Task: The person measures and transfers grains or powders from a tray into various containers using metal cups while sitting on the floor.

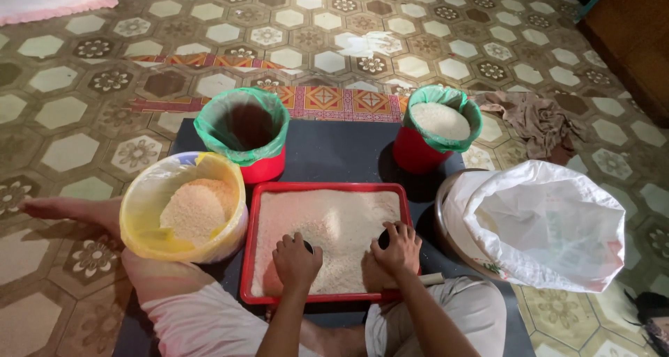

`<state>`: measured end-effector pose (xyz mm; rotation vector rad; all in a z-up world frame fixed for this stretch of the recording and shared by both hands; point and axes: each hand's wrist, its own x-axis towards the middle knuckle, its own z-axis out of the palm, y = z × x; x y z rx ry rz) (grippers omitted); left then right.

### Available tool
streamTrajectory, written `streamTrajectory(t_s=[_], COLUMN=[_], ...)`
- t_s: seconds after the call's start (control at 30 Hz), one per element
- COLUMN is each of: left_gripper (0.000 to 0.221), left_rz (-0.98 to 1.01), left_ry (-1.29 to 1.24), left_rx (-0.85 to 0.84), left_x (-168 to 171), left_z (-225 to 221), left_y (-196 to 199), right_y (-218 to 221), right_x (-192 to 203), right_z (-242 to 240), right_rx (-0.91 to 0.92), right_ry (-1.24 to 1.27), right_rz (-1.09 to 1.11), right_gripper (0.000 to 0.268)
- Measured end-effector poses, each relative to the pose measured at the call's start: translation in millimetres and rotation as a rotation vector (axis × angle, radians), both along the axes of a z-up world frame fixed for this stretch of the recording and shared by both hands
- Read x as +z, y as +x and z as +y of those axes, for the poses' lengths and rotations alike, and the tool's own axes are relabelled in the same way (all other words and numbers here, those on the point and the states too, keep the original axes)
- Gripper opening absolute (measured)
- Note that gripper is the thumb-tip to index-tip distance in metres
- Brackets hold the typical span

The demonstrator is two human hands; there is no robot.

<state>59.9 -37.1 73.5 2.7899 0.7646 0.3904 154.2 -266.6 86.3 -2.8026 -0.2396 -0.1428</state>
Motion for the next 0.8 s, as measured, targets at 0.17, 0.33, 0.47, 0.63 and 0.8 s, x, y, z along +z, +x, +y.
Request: streamTrajectory(t_s=[0.17, 0.33, 0.47, 0.63, 0.8], left_gripper=[0.045, 0.041, 0.039, 0.040, 0.038], left_rz=[-0.080, -0.134, -0.203, -0.227, -0.268], left_ry=[-0.021, -0.005, 0.037, 0.070, 0.080], left_rx=[0.052, 0.056, 0.071, 0.081, 0.077], left_x=[-8.5, -14.7, -19.2, -24.2, -26.4], left_z=[-0.2, -0.4, -1.5, -0.4, 0.1], left_y=[5.9, 5.8, 7.5, 8.7, 9.6], right_y=[-1.1, -3.7, -5.4, -4.2, -4.7], right_x=[1.9, 3.1, 6.2, 6.8, 10.9], right_z=[-1.4, 0.2, 0.9, 1.7, 2.2], right_rx=[-0.009, -0.009, -0.023, -0.024, -0.021], right_ry=[-0.044, -0.044, -0.045, -0.034, -0.019], right_rz=[0.077, 0.056, 0.052, 0.073, 0.101], right_gripper=[0.055, 0.057, 0.057, 0.058, 0.058])
